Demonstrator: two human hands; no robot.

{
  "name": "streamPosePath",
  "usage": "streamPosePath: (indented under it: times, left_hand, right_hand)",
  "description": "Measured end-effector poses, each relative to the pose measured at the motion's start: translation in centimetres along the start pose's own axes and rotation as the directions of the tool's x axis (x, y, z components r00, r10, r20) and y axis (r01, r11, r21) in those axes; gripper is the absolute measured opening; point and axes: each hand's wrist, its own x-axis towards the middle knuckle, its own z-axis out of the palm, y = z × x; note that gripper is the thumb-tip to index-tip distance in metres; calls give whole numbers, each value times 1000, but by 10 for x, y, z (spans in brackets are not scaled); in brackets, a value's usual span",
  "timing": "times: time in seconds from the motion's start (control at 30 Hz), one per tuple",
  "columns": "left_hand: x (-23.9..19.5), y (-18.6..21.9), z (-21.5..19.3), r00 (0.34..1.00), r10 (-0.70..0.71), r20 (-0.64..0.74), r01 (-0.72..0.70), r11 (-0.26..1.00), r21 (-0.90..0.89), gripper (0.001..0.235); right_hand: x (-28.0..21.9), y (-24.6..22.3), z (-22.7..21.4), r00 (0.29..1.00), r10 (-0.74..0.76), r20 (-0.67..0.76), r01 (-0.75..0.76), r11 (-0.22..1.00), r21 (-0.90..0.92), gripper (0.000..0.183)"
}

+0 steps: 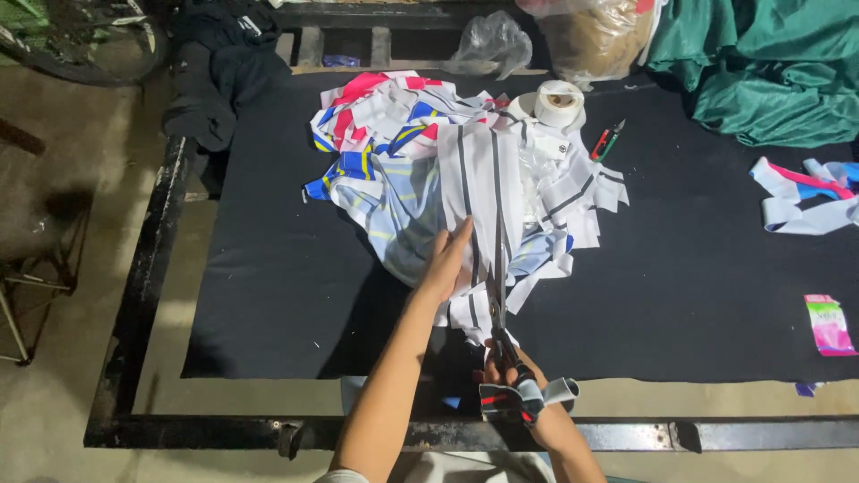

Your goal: Sorting through fabric scraps and trimming them to size using scissors on a work table.

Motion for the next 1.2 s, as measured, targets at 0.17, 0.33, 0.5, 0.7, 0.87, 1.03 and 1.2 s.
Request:
streamPosePath:
  times: [0.17,0.33,0.5,0.7,0.87,1.03,1.2]
  left_hand:
    - [-2,-4,0,998,45,32,-48,994,95,117]
    - [-12,2,-4,997,69,47,-72,994,85,112]
    - [-6,-5,-6,980,196,40,-196,981,8,103]
    - [7,-13,-6,981,191,37,-191,982,-12,105]
    - [20,-23,-6,983,182,38,-183,983,24,91]
    - [33,-32,-8,978,192,85,-198,978,67,81]
    - [49,-44,-8,922,330,203,-345,938,39,78]
  right_hand:
    - [11,-1,0,999,25,-40,-26,999,-34,58]
    - [19,-10,11,991,32,-128,-57,979,-194,52]
    - [25,12,-4,993,33,-109,-32,999,7,46]
    - [27,19,-5,977,62,-204,-74,996,-51,58]
    - [26,-1,9,974,67,-217,-104,980,-168,61]
    - [26,33,-25,956,-28,-294,-78,937,-341,28]
    - [20,10,-10,954,20,-299,-118,943,-312,43]
